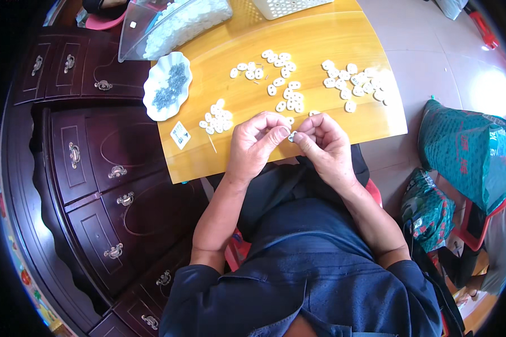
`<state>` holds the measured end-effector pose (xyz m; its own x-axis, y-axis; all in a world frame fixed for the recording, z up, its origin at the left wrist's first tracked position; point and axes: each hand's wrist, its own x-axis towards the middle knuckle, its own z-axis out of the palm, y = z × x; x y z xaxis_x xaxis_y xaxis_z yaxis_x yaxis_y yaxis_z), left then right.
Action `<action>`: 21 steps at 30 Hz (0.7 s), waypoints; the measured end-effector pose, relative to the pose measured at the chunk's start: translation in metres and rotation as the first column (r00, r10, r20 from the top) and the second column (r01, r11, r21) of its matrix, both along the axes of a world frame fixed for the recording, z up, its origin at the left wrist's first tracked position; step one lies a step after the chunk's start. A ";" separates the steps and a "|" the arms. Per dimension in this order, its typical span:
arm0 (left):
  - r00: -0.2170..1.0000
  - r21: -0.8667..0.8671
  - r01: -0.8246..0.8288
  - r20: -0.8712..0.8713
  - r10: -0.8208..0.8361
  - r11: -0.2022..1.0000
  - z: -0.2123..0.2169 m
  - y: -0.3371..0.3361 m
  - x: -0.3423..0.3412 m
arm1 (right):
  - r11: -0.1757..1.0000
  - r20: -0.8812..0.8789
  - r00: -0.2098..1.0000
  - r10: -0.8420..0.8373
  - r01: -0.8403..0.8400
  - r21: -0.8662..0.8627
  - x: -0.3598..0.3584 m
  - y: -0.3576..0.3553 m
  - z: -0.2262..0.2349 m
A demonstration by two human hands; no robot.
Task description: Sorting and inspecting small white plastic toggle buttons on a wooden table.
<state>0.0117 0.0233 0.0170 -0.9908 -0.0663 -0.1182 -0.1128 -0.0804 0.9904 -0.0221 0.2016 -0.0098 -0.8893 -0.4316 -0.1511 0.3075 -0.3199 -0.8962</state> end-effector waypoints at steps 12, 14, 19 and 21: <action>0.999 -0.049 -0.008 0.034 0.010 0.999 -0.004 0.002 0.002 | 0.999 -0.027 0.999 -0.027 0.028 0.024 -0.001 0.000 -0.001; 0.998 -0.058 -0.024 0.050 0.027 0.998 -0.004 0.001 0.001 | 0.999 -0.031 0.999 -0.026 0.027 0.029 -0.001 -0.001 -0.001; 0.999 -0.076 -0.022 0.025 0.024 0.997 -0.003 0.003 0.000 | 0.999 -0.031 0.999 -0.034 0.035 0.039 0.000 0.000 -0.001; 0.999 -0.088 -0.021 0.026 0.023 0.996 -0.002 0.003 0.000 | 0.999 -0.031 0.999 -0.038 0.039 0.038 0.000 0.000 -0.001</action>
